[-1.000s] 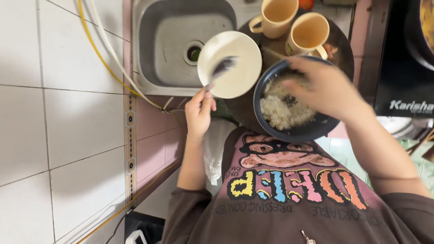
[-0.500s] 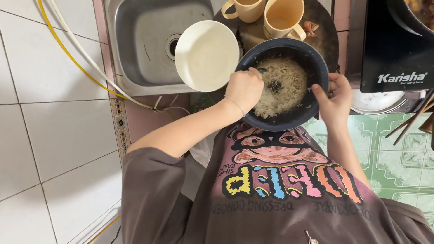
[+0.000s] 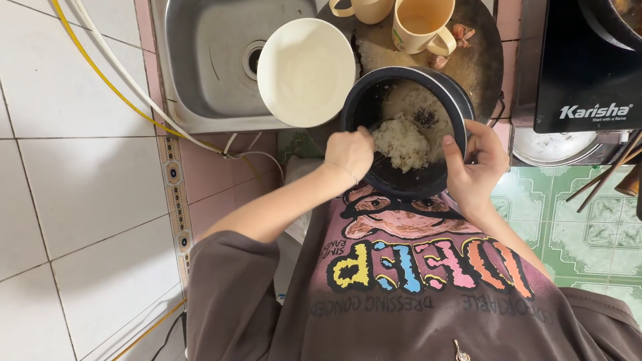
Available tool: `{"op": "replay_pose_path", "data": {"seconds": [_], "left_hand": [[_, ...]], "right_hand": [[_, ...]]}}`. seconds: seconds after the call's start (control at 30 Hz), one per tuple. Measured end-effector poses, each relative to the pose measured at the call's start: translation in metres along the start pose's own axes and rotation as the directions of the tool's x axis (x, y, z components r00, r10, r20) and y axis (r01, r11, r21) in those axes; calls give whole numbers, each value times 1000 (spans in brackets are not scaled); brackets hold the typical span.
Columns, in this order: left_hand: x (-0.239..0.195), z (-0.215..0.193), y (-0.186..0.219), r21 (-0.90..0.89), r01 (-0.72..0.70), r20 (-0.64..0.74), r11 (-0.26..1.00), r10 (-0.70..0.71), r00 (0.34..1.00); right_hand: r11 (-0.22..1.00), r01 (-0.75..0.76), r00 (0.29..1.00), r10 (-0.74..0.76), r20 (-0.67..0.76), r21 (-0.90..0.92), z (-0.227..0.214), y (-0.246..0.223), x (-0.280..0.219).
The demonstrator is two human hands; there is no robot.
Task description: The person holds a dark pot of cooked rice, mixes it with a dark seasoning using a spoon and their hand, then scoops portions of the rice onto a white plate beside the sink.
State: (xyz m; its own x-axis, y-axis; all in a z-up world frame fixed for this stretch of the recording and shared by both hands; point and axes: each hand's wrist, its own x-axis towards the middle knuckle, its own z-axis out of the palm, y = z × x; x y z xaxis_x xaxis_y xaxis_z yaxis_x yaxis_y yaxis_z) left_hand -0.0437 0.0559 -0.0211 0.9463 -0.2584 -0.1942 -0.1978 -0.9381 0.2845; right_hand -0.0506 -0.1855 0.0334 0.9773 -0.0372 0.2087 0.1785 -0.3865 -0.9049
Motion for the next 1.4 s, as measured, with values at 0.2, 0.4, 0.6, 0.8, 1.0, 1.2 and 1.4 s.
{"op": "replay_pose_path", "data": {"seconds": [0.2,0.4,0.6,0.8,1.0,1.2,1.4], "left_hand": [[-25,5,14,39,14,-115,999,-10,993],[-49,6,34,-143,64,36,988,-60,998],[-48,3,74,-387,62,96,920,-27,995],[-48,-4,79,-503,69,72,861,-38,997],[-46,6,58,-664,46,35,747,-30,999],[-41,-3,34,-770,48,73,636,13,997],[-37,-27,24,-764,189,201,617,-51,978]], "right_hand": [[999,4,1000,-3,-19,44,4,-4,-3],[999,11,998,-9,-55,39,8,3,-3],[999,-8,995,13,-94,47,5,11,-4],[982,-73,990,93,-107,176,4,12,-6],[981,-80,991,97,-92,177,2,4,-2],[959,-140,988,153,-32,248,-6,5,6],[907,-237,966,258,-14,347,-12,11,13]]}}
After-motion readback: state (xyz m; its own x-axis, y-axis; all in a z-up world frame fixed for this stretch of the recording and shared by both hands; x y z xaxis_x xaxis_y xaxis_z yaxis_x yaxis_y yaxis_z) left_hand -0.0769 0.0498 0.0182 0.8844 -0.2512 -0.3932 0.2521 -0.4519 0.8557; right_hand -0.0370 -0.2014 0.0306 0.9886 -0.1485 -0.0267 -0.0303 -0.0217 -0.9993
